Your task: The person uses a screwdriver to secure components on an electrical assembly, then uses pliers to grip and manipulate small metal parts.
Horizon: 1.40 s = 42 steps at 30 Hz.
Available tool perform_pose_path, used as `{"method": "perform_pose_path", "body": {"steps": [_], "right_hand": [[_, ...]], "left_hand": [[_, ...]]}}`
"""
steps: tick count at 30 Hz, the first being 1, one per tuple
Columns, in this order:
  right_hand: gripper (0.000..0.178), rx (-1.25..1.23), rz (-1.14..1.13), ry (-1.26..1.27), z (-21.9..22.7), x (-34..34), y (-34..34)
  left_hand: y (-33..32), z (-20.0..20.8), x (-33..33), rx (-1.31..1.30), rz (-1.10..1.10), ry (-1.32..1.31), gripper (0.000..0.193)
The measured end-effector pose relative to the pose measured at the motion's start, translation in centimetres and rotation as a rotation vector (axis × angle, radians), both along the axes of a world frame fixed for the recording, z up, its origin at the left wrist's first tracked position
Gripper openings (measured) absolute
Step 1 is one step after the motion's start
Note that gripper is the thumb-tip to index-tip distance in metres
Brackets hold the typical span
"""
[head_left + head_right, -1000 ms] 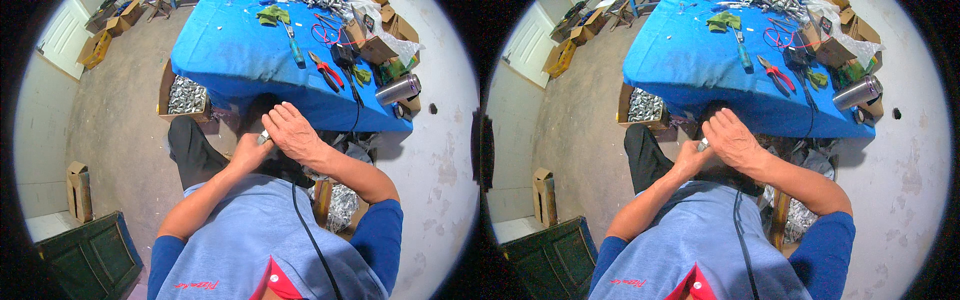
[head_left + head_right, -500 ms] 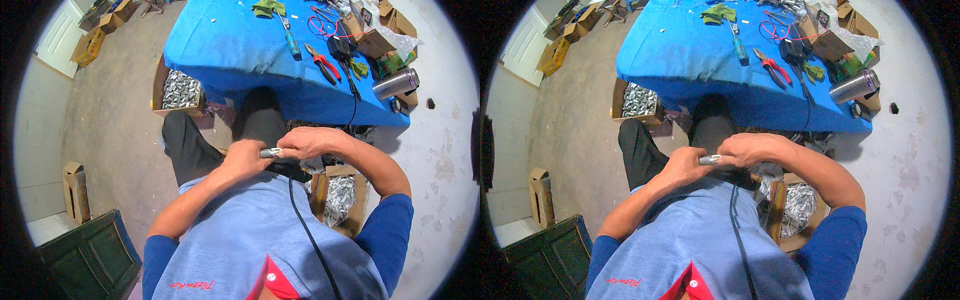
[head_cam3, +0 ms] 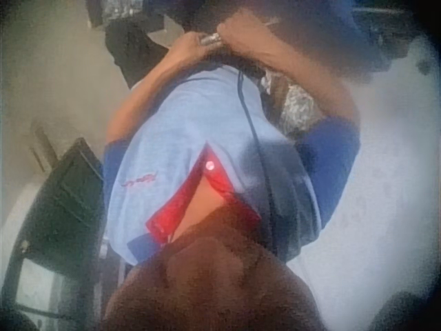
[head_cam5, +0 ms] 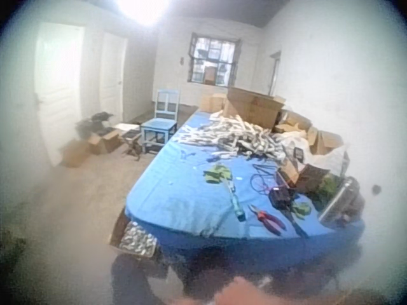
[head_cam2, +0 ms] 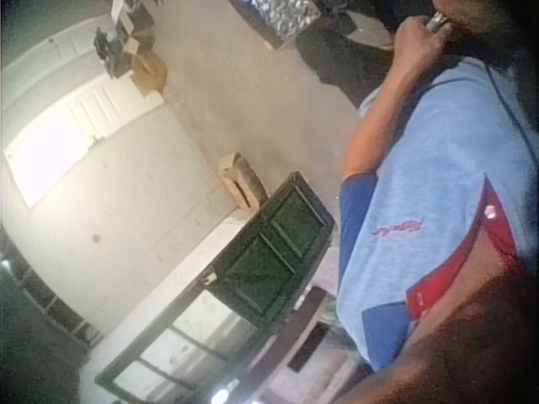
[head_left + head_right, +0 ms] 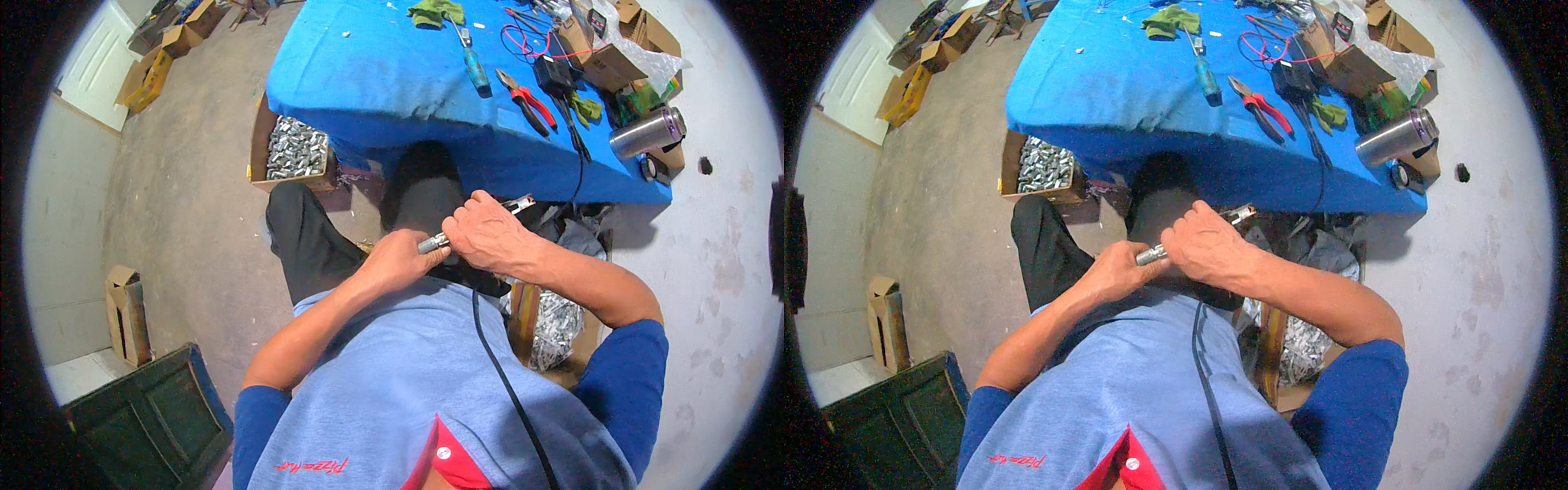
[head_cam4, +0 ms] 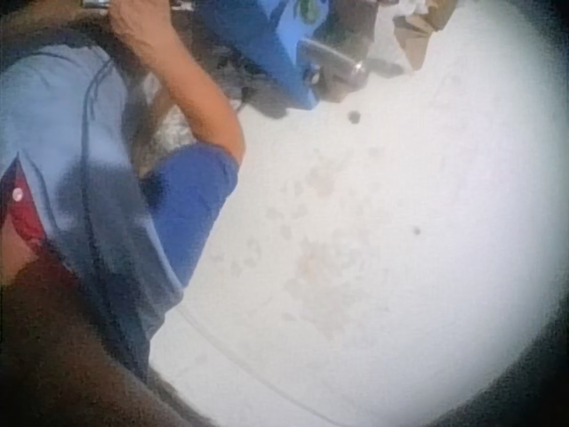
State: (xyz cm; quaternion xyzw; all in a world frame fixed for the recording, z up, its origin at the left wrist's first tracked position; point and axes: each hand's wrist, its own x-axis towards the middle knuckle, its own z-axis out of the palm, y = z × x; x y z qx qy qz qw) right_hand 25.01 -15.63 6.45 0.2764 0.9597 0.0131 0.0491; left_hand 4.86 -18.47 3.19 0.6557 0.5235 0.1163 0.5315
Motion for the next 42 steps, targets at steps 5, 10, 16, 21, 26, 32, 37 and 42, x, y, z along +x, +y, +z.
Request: {"method": "perform_pose_path", "body": {"steps": [5, 10, 16, 21, 26, 32, 37, 42], "right_hand": [[0.01, -0.139, -0.002, -0.242, 3.3, -0.8, -1.5], [0.015, -0.315, -0.047, -0.313, 5.0, -2.2, -0.5], [0.02, -0.251, -0.059, -0.082, 5.6, -0.5, 0.7], [0.029, -0.123, -0.096, 0.043, 6.8, -0.2, 0.0], [0.03, -0.148, -0.099, 0.098, 6.6, 0.3, -0.9], [0.031, -0.134, -0.183, 0.299, 6.5, -0.1, -1.4], [0.031, -0.318, -0.191, 0.188, 6.4, 0.6, -0.9], [0.031, -0.678, -0.312, 0.097, 7.4, 0.7, 0.0]], "left_hand": [[-0.1, -0.6, 1.2, 0.275, -0.163, 0.112, 0.039], [0.7, 0.3, 2.3, 0.48, -0.21, 0.126, 0.03], [0.9, 1.1, 1.9, 0.499, -0.052, 0.055, 0.027], [0.8, 1.9, 2.1, 0.524, 0.078, -0.045, 0.034], [0.2, 2.7, 1.7, 0.55, 0.104, -0.068, 0.033], [-0.4, 3.4, 1.6, 0.432, 0.203, -0.14, 0.03], [-1.4, 2.5, 2.2, 0.372, 0.182, -0.06, 0.028], [-0.7, 2.2, 2.5, 0.533, 0.069, 0.007, 0.026]]}}
